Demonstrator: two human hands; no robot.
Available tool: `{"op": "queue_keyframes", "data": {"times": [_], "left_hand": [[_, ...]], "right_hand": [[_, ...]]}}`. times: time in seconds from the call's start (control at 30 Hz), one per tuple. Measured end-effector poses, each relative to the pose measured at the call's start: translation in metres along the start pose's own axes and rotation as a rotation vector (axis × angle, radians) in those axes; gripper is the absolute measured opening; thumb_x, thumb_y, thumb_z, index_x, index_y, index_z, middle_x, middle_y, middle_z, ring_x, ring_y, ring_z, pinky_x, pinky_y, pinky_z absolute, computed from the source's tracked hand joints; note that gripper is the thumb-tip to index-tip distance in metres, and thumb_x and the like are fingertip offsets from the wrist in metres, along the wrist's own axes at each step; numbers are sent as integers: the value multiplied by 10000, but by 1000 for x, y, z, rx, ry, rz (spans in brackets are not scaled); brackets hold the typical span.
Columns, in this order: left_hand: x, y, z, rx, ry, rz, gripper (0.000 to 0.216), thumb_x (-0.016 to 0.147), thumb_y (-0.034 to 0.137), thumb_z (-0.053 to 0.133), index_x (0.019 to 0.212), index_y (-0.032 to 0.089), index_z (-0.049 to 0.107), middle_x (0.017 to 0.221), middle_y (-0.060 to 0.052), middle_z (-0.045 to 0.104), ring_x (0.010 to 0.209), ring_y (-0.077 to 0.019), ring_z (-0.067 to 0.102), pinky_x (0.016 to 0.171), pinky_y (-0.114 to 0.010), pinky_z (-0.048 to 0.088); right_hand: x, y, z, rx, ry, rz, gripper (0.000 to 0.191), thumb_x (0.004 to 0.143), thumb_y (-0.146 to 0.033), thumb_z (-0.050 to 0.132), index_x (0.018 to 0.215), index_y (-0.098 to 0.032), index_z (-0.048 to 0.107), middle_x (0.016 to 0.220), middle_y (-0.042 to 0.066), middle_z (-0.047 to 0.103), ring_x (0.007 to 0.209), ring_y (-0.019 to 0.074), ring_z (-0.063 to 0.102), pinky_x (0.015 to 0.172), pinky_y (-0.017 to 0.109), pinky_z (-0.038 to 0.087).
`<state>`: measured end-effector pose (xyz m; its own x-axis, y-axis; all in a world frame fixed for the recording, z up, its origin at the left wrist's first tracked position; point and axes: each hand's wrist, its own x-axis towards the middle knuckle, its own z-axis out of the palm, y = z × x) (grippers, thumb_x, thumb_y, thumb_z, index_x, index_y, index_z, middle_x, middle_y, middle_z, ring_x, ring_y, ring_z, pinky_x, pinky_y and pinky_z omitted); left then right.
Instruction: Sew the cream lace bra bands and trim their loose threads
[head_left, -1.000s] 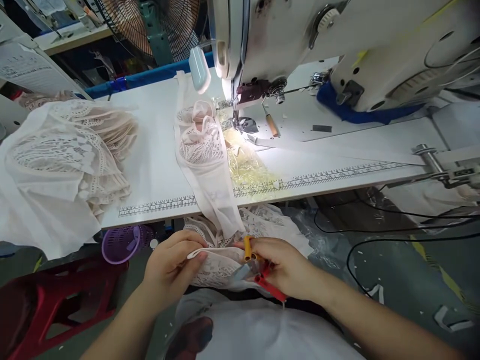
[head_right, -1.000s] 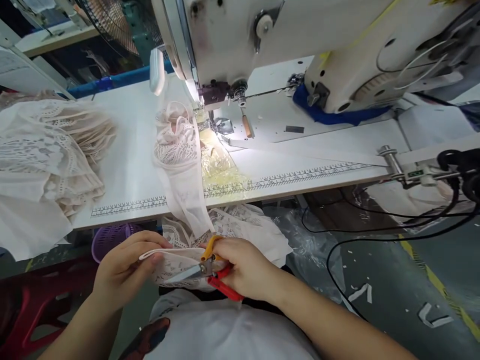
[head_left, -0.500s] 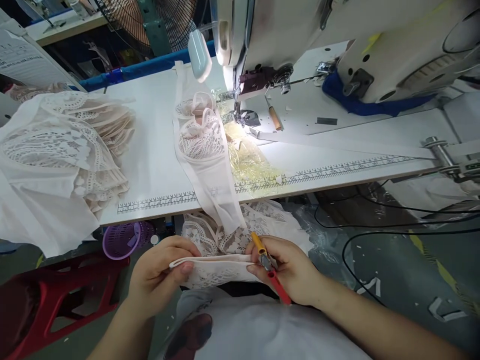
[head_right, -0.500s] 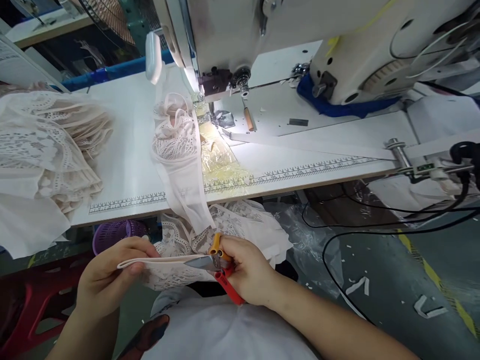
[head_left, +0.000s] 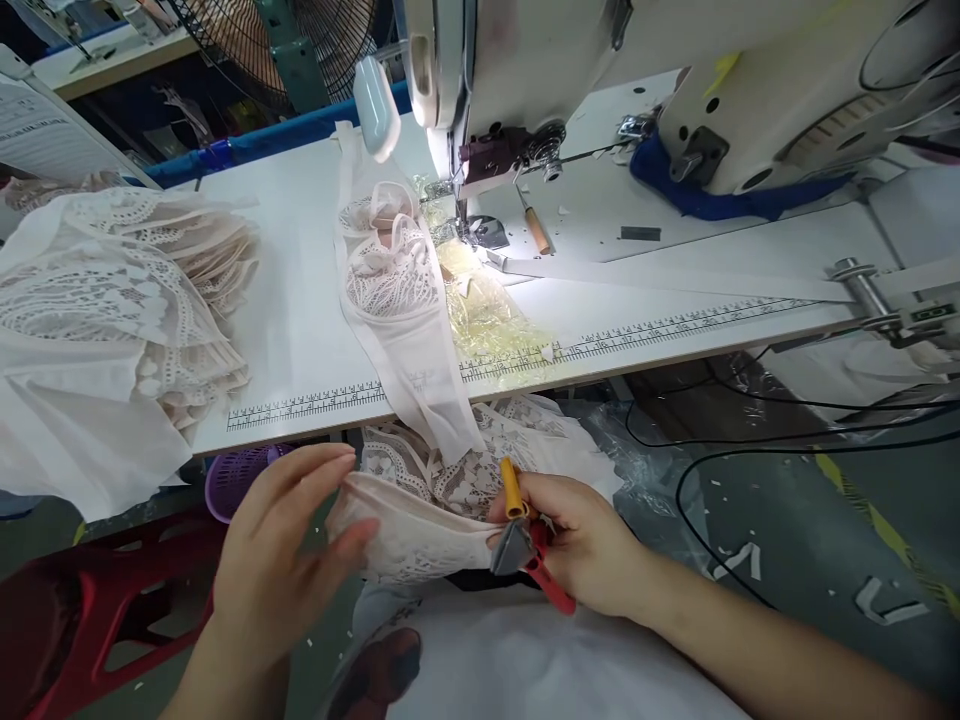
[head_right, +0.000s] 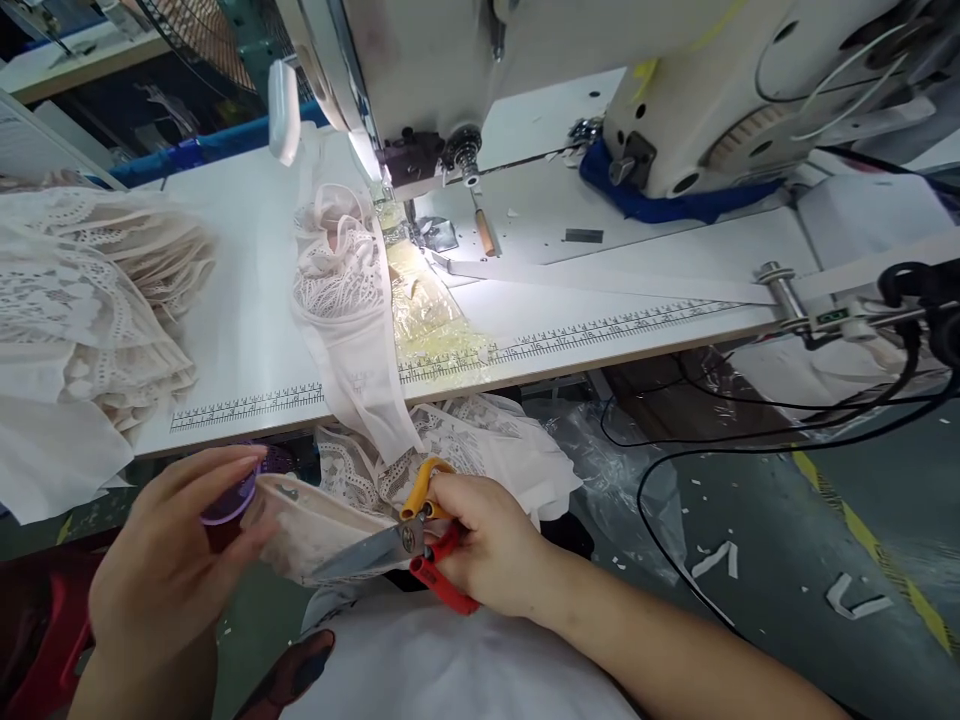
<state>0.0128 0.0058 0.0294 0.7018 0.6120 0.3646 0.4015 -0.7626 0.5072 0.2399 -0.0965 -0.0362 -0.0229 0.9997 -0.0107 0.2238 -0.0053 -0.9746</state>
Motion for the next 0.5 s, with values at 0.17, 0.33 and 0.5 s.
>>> {"op": "queue_keyframes", "data": {"times": [0.17, 0.33, 0.5], "left_hand": [[21, 30, 16, 164, -330, 310, 215, 879, 215, 492, 1054, 165, 606, 950, -66, 689, 1068, -244, 569, 1043, -484, 374], [35, 30, 31, 57, -551, 192, 235, 899, 222, 410, 900, 181, 641, 824, -49, 686, 893, -201, 621, 1031, -475, 379], [32, 29, 32, -23, -528, 130, 233, 888, 197, 416, 859, 180, 647, 785, -43, 682, 775, -177, 632, 1020, -484, 380]], "right_hand": [[-1, -2, -1, -64, -22, -77, 66, 726, -169, 560, 674, -189, 525, 612, -16, 538, 540, 122, 516, 487, 221, 416], [-1, -7, -2, -94, -46, -53, 65, 731, -185, 563, 675, -196, 532, 611, -18, 549, 534, 120, 515, 484, 214, 423], [3, -11, -6, -83, -77, 22, 84, 693, -154, 590, 683, -212, 529, 626, -29, 568, 583, 132, 543, 517, 214, 452]]}}
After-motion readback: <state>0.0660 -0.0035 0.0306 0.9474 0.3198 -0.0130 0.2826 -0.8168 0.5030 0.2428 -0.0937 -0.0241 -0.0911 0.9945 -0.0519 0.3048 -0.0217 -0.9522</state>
